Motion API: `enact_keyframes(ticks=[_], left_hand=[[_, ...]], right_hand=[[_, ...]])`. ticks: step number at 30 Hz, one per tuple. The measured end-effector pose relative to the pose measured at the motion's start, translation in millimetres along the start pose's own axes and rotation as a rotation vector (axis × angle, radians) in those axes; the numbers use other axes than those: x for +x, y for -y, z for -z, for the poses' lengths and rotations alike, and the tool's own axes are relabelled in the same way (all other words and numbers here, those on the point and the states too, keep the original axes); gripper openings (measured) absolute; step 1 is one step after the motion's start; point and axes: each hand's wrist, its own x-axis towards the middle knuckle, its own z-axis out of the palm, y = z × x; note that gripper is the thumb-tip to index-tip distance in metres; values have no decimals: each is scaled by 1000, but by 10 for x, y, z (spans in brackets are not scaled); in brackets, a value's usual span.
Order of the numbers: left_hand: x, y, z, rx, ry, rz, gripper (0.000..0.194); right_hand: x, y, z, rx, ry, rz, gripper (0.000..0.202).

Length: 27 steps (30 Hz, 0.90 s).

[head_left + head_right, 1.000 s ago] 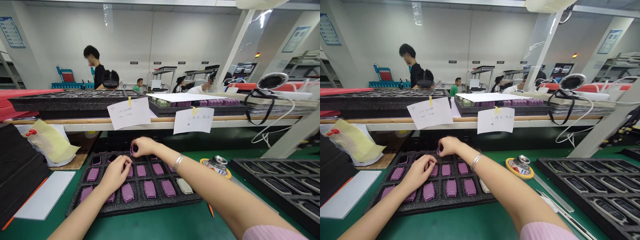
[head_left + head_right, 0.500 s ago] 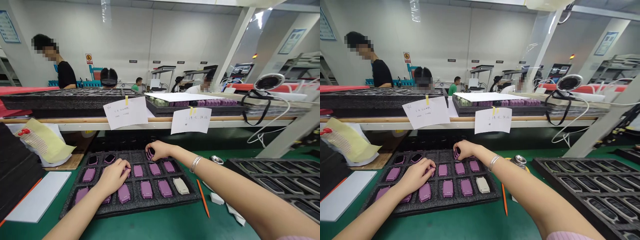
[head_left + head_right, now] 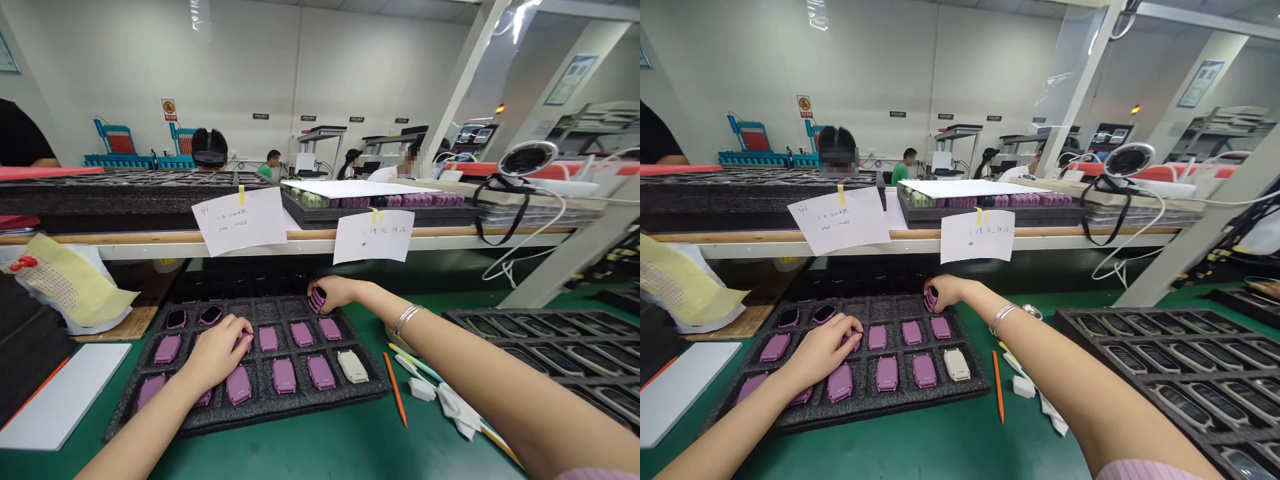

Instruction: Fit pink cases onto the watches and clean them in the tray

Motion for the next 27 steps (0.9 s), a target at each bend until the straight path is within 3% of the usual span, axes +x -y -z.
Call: enact_keyframes(ticks=[6, 9, 11, 13, 16, 17, 19, 21, 24, 27], left_hand=[[-22, -29, 26, -142, -61, 46, 17], [-14, -109, 64, -277, -139, 96, 20], [-27, -231, 86, -405, -170, 129, 30], [-83, -413, 98, -559, -138, 152, 44], [-256, -733, 104, -766, 17, 163, 69], [-326, -831, 108, -857, 80, 172, 72], [-460, -985, 123, -1288, 195, 253, 67], [-556, -1075, 141, -1541, 181, 316, 57], [-617, -1125, 161, -1664, 117, 387, 45], [-625, -1146, 175, -1696, 128, 400, 43]], right_hand=[[-164, 180, -66, 123, -244, 19, 29], [-397, 476, -102, 267, -446, 104, 31], [-595, 723, -157, 400, -580, 201, 44], [-789, 957, -238, 539, -694, 307, 52], [-997, 1195, -377, 707, -817, 469, 56], [-1036, 1237, -418, 750, -840, 517, 56], [-1076, 1278, -484, 815, -861, 601, 57], [-1085, 1284, -526, 858, -859, 663, 60], [-1093, 1286, -555, 916, -844, 725, 75], [-1122, 1302, -566, 952, -847, 743, 93]])
